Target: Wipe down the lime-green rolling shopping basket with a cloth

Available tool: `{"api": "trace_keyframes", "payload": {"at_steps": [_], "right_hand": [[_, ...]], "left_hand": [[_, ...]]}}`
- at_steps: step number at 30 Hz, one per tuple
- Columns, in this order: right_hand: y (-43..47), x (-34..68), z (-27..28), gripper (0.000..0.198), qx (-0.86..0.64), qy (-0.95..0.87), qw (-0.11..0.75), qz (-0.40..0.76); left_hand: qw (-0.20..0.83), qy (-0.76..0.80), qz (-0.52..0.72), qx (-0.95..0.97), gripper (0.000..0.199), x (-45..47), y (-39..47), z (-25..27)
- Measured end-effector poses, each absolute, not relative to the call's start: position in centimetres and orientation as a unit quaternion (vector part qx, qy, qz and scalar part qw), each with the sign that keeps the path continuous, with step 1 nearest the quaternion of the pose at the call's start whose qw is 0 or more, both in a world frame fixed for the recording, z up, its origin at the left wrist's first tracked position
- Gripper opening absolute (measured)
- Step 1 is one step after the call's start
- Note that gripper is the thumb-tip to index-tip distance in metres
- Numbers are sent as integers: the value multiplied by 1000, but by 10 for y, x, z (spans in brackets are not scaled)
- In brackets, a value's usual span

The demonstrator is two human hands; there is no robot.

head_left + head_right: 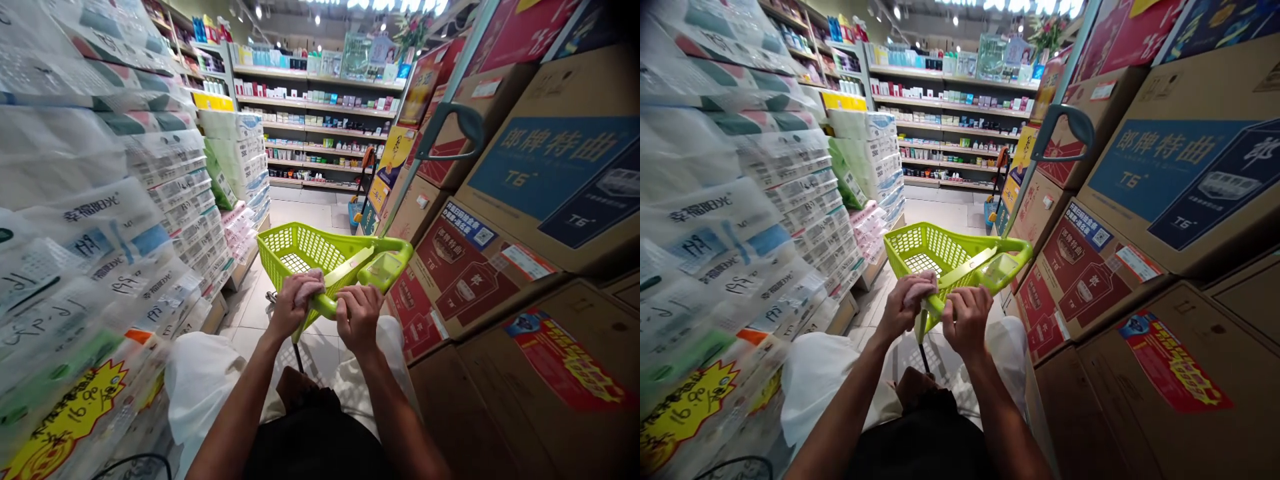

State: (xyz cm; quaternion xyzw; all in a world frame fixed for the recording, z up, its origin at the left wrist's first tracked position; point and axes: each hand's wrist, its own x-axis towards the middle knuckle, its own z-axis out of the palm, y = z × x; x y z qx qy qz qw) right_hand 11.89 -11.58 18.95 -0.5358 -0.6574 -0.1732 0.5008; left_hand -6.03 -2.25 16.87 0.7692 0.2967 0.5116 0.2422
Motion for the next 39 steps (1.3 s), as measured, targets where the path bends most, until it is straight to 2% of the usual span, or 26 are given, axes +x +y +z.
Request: {"api": "trace_keyframes", "payload": {"at_steps": [4, 8, 13, 18, 22, 27, 31, 39], "right_hand": [[-114, 128, 186, 29, -544, -643, 510, -175], [-112, 144, 184, 28, -521, -653, 523, -170], [-110, 156, 179, 31, -514, -654, 537, -141], [-109, 173, 180, 36, -500, -662, 548, -107], [-111, 178, 184, 34, -496, -652, 557, -139], [-117, 169, 179, 25, -501, -604, 596, -168], [-117, 164, 176, 30, -489, -587, 626, -156], [-115, 172, 177, 30, -494, -587, 629, -126]], "left_hand": [[239, 357, 509, 746, 41, -56, -15, 166], [217, 444, 529, 690, 40, -56, 4, 155], [238, 332, 478, 778, 45, -54, -8, 162], [235, 376, 456, 772, 44, -55, -11, 176], [269, 290, 412, 821, 39, -53, -16, 181], [262, 316, 424, 807, 38, -54, -20, 185], [311, 212, 361, 853, 38, -48, -17, 203], [351, 65, 156, 921, 59, 7, 44, 233]]}}
